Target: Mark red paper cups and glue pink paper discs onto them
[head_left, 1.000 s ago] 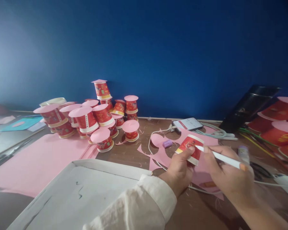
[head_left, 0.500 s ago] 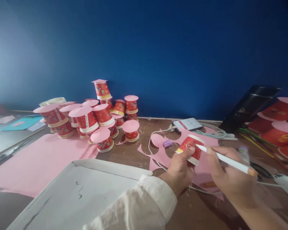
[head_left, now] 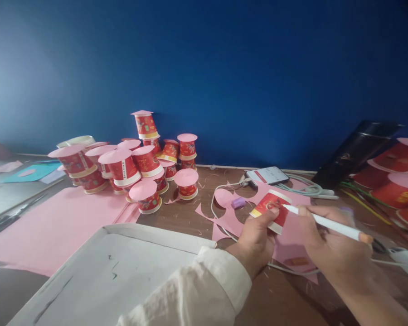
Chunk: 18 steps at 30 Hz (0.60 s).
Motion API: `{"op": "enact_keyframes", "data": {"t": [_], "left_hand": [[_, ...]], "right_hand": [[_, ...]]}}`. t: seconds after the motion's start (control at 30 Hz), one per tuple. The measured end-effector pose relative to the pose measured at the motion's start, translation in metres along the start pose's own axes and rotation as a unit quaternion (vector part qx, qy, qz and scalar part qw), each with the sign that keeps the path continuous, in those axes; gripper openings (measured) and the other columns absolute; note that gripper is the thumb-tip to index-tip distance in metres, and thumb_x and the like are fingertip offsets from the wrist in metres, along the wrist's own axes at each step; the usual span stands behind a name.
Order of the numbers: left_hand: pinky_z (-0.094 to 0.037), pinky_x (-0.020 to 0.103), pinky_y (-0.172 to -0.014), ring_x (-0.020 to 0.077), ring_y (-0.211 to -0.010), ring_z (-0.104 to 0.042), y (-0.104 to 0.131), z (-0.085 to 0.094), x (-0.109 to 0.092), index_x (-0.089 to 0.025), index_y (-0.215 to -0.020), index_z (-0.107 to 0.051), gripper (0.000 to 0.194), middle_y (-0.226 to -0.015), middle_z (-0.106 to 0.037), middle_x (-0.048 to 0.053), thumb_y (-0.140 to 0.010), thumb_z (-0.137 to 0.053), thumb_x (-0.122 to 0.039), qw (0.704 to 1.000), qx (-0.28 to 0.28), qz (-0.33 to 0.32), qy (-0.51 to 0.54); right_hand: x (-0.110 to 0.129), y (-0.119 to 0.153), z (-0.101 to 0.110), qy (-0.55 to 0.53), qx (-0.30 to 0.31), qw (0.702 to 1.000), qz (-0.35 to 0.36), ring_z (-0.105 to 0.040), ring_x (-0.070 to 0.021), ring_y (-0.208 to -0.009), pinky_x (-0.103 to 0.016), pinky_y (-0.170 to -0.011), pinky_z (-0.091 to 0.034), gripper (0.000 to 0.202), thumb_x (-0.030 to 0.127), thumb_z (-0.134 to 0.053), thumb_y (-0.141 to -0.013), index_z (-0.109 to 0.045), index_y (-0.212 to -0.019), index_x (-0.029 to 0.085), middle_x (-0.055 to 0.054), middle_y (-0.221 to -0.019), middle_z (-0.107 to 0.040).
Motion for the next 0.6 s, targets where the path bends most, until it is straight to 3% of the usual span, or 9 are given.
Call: {"op": "enact_keyframes", "data": {"t": [0.6], "left_hand": [[-0.045, 0.032, -0.097, 0.0202, -0.088, -0.066, 0.0005, -0.002, -0.0008, -0.013, -0.085, -0.072, 0.033, -0.088, -0.071, 0.007, -0.058, -0.088, -0.023, 1.0, 0.004, 0.004, 0.0]], "right_hand": [[-0.0022, 0.0033, -0.0052, 0.024, 0.023, 0.999, -0.015, -0.063, -0.0141, -0.062, -0.026, -0.057, -0.044, 0.013, 0.031, -0.062, -0.09, -0.064, -0.082, 0.02, -0.001, -0.07, -0.067]]}}
Point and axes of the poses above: each hand's wrist, its own y-axis away from the middle knuckle, its own z-axis out of the back of the hand, x = y × z, the point moved 8 cm from there along -y, towards the middle knuckle
